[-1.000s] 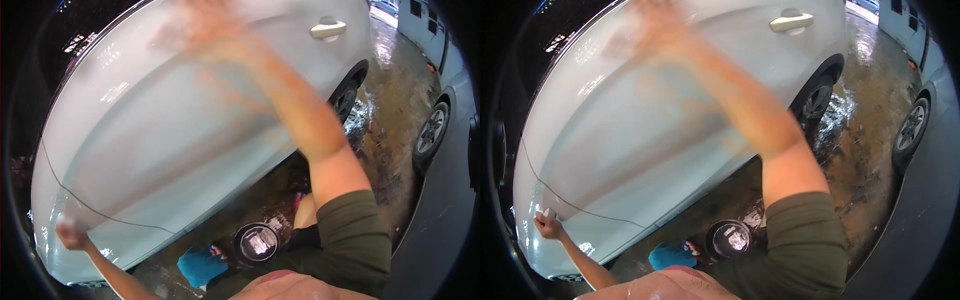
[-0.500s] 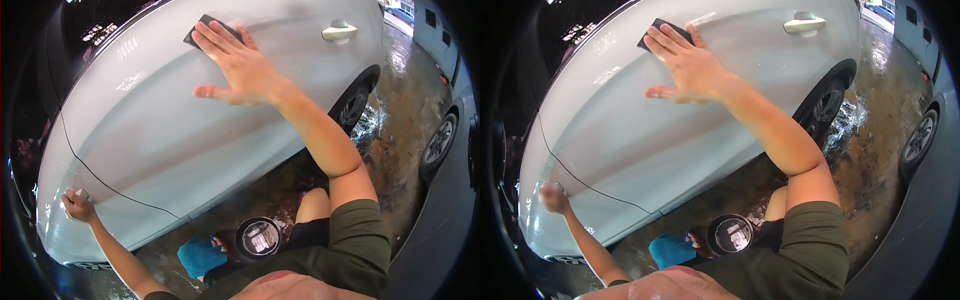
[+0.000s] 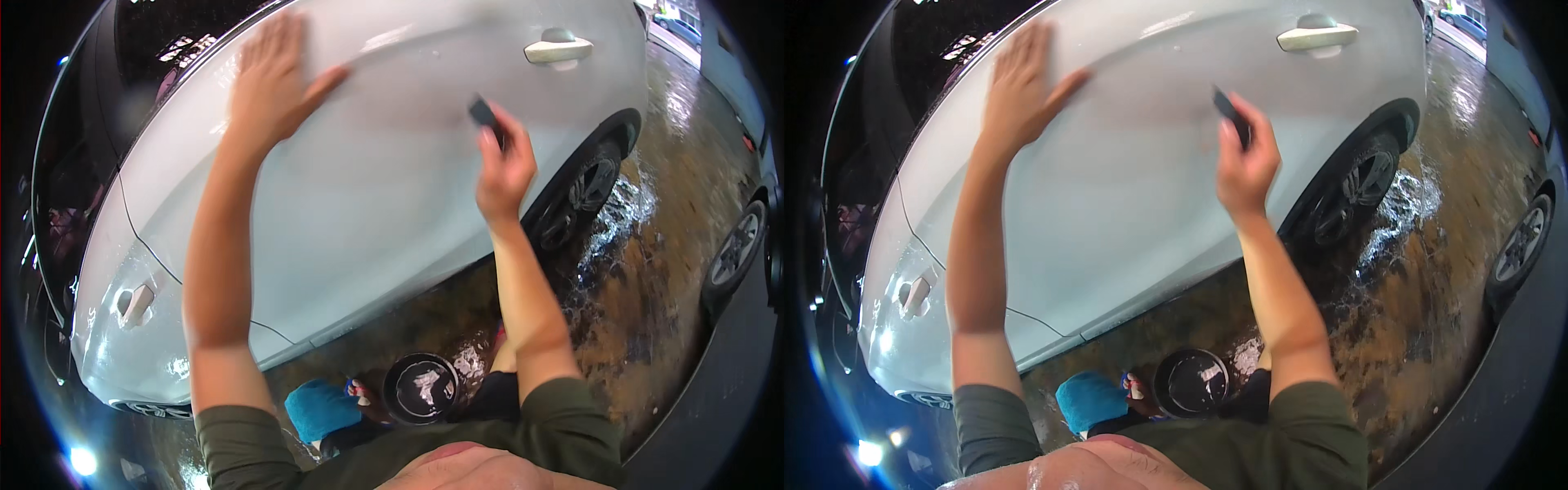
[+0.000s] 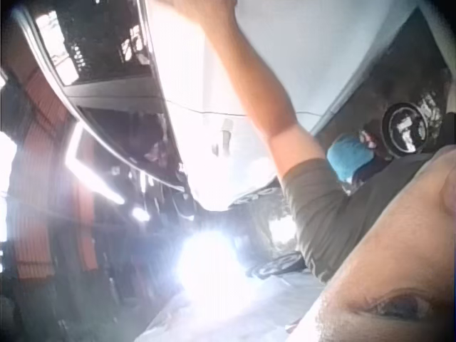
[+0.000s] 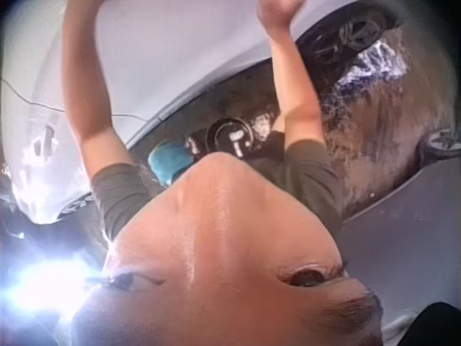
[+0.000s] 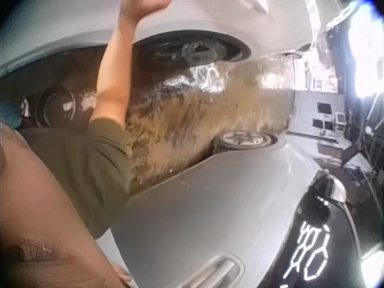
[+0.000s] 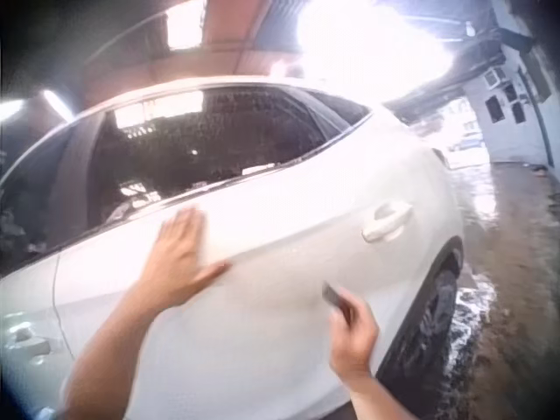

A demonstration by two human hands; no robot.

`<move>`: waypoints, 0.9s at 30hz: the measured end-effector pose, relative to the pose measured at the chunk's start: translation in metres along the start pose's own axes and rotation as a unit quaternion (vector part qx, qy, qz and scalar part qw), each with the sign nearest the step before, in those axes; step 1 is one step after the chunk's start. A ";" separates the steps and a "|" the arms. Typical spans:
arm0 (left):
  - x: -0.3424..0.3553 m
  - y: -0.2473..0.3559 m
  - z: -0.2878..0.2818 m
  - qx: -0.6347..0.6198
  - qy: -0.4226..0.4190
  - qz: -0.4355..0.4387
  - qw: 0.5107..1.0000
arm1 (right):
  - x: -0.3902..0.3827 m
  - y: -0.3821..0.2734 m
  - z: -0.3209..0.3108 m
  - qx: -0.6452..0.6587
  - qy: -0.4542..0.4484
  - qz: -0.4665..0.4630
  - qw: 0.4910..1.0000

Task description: The person wet sands the car door panel using a sanding block dipped in a bucket of water and rubs the surface by hand.

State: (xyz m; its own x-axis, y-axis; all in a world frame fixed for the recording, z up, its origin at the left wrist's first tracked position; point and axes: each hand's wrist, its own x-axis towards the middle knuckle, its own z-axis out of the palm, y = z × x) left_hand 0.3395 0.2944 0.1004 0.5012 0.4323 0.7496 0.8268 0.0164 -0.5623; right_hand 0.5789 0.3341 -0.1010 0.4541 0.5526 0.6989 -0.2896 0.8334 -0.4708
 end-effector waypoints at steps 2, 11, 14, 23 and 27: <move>0.064 0.045 0.020 -0.096 -0.047 0.009 0.994 | -0.069 0.002 -0.046 0.137 0.048 0.239 0.960; 0.189 0.157 0.073 -0.092 -0.117 0.048 0.988 | -0.367 0.007 -0.157 0.233 0.002 0.747 0.623; 0.140 0.103 0.054 -0.080 -0.124 0.058 0.987 | -0.378 0.006 -0.144 0.158 -0.080 0.757 0.629; -0.113 -0.088 -0.039 0.079 0.054 0.019 0.995 | -0.411 0.014 -0.154 0.020 -0.196 0.767 0.611; -0.202 -0.121 -0.073 0.116 0.039 -0.112 0.986 | -0.425 0.020 -0.157 0.043 -0.174 0.816 0.550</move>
State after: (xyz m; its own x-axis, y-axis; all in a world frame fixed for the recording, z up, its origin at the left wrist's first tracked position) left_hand 0.1569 0.1398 0.0424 0.3390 0.3235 0.8834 0.8428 0.3130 -0.4380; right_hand 0.5123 0.1139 -0.4919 -0.6529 0.5221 -0.5488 -0.1180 -0.7857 -0.6072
